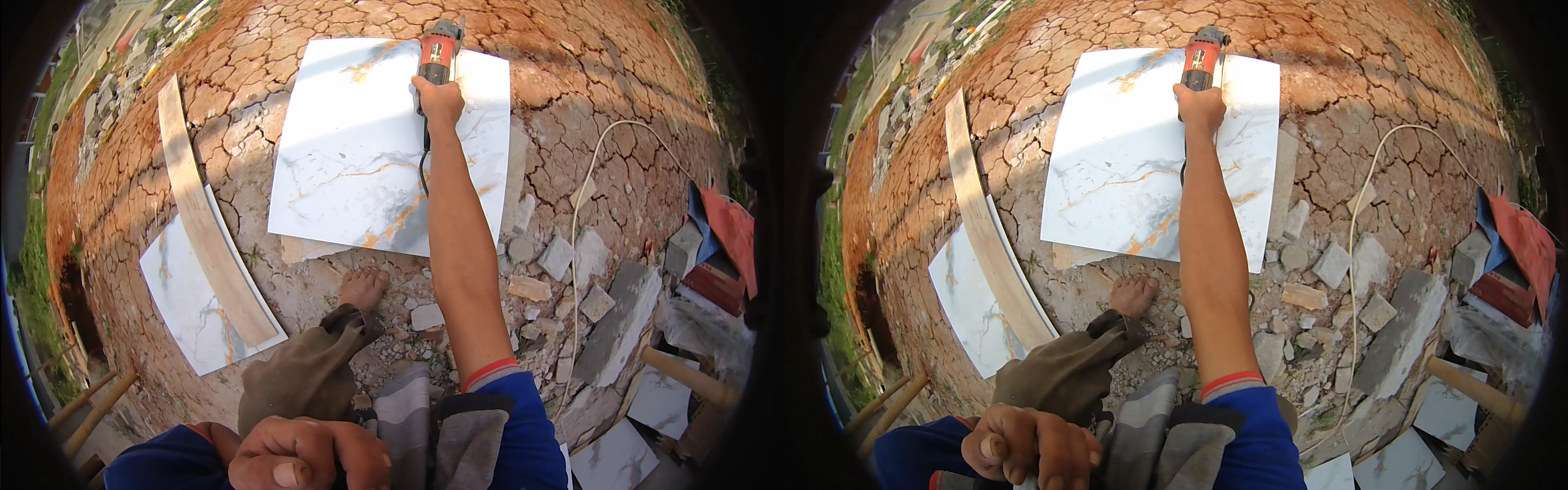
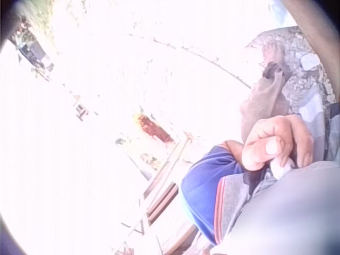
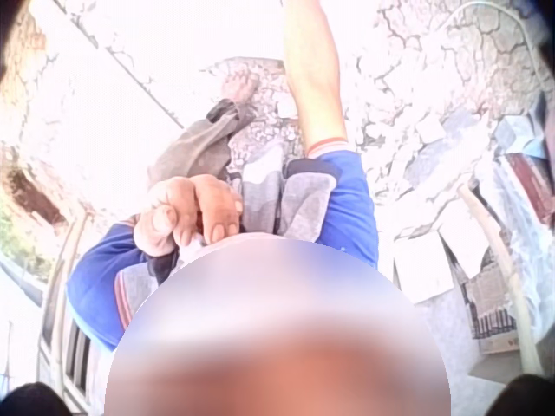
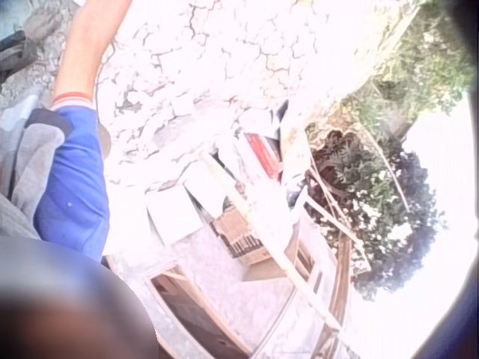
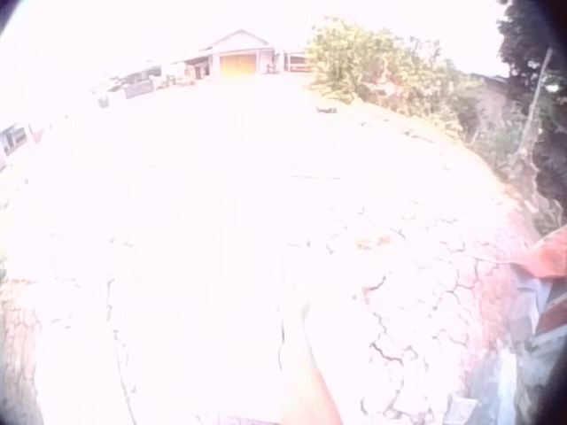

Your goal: The person measures a white marble-patterned tile with a wooden plank, then uses an angle grinder to cut the tile in half. They separate the two pieces and place them on the ground.

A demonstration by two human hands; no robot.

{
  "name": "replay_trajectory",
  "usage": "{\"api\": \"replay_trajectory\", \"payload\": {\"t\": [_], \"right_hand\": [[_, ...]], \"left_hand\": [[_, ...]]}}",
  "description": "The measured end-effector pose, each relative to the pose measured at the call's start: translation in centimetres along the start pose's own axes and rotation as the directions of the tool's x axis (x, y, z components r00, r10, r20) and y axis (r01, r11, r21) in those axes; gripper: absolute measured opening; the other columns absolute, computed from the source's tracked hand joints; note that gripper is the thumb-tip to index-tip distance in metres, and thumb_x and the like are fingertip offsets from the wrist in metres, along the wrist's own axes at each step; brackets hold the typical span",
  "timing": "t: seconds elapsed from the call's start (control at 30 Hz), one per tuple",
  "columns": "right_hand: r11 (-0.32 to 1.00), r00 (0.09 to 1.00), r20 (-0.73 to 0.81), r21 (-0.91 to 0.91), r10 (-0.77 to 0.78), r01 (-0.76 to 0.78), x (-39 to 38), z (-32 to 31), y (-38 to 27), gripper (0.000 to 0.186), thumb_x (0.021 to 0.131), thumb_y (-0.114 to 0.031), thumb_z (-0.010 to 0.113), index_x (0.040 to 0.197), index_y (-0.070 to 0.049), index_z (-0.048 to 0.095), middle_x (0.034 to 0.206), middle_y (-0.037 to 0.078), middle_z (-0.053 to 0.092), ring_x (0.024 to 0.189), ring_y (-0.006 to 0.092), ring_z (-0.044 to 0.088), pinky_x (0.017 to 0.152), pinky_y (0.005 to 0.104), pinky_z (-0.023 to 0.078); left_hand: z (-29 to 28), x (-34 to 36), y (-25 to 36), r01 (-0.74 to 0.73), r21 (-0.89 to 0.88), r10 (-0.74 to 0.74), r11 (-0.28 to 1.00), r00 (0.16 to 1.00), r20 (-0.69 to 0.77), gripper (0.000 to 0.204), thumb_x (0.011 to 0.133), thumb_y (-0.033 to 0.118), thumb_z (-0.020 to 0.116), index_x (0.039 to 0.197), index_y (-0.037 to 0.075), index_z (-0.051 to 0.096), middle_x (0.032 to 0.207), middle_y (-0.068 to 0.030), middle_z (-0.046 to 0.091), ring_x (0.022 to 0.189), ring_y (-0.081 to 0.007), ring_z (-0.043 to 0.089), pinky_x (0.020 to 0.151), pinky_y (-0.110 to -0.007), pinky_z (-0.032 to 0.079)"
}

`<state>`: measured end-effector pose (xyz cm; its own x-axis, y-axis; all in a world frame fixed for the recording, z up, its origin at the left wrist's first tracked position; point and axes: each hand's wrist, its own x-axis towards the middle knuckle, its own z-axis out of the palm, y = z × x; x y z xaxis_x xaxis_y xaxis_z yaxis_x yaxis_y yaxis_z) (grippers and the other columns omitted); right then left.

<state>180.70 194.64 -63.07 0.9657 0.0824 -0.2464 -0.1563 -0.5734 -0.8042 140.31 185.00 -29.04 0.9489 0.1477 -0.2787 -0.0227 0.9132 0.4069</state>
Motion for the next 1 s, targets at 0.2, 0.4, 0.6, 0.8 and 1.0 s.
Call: {"api": "replay_trajectory", "payload": {"t": [0.2,0.4,0.6,0.8,1.0], "right_hand": [[1.000,1.000,0.013,-0.027,0.000,0.000,-0.07,-0.07,-0.13,0.070,0.064,-0.046,0.084,0.109,0.006,0.069,0.105,0.023,0.074,0.093,0.0346,0.073,0.084,0.0417,0.058],[1.000,1.000,-0.007,-0.020,-0.001,0.001,-0.04,0.05,-0.02,0.068,0.065,-0.046,0.085,0.107,0.006,0.070,0.104,0.024,0.074,0.093,0.0348,0.073,0.084,0.0415,0.058],[1.000,1.000,-0.018,-0.007,-0.001,0.001,0.37,0.31,0.19,0.067,0.064,-0.045,0.085,0.105,0.006,0.071,0.101,0.023,0.075,0.092,0.0340,0.074,0.083,0.0413,0.058],[1.000,1.000,0.000,-0.001,0.012,-0.012,0.17,0.07,-0.03,0.069,0.064,-0.047,0.085,0.106,0.006,0.071,0.103,0.024,0.075,0.093,0.0349,0.074,0.084,0.0415,0.058],[0.999,1.000,-0.012,-0.037,0.011,-0.012,-0.32,-0.13,-0.33,0.071,0.064,-0.049,0.084,0.107,0.007,0.071,0.104,0.024,0.075,0.095,0.0362,0.073,0.086,0.0420,0.057]], "left_hand": [[0.11,0.06,0.08,0.009,-0.010,-0.009,1.000,1.000,-0.003,0.029,0.105,0.027,0.051,0.083,0.011,0.062,0.093,-0.0137,0.068,0.089,-0.0265,0.065,0.097,-0.042,0.046],[-0.05,0.24,0.23,0.010,-0.001,-0.010,1.000,1.000,0.017,0.030,0.105,0.027,0.051,0.081,0.011,0.062,0.094,-0.0136,0.068,0.091,-0.0268,0.065,0.096,-0.042,0.045],[0.00,0.41,0.30,0.011,-0.007,-0.011,1.000,1.000,0.021,0.031,0.104,0.028,0.052,0.080,0.011,0.062,0.096,-0.0139,0.067,0.092,-0.0272,0.064,0.095,-0.043,0.045],[-0.06,0.49,0.38,0.019,-0.021,-0.018,1.000,1.000,0.025,0.031,0.103,0.029,0.054,0.080,0.011,0.063,0.097,-0.0138,0.067,0.093,-0.0274,0.064,0.094,-0.042,0.045],[-0.11,0.63,0.32,0.006,-0.016,-0.006,1.000,0.999,0.038,0.030,0.103,0.029,0.055,0.080,0.011,0.064,0.098,-0.0133,0.066,0.094,-0.0273,0.063,0.091,-0.042,0.046]]}}
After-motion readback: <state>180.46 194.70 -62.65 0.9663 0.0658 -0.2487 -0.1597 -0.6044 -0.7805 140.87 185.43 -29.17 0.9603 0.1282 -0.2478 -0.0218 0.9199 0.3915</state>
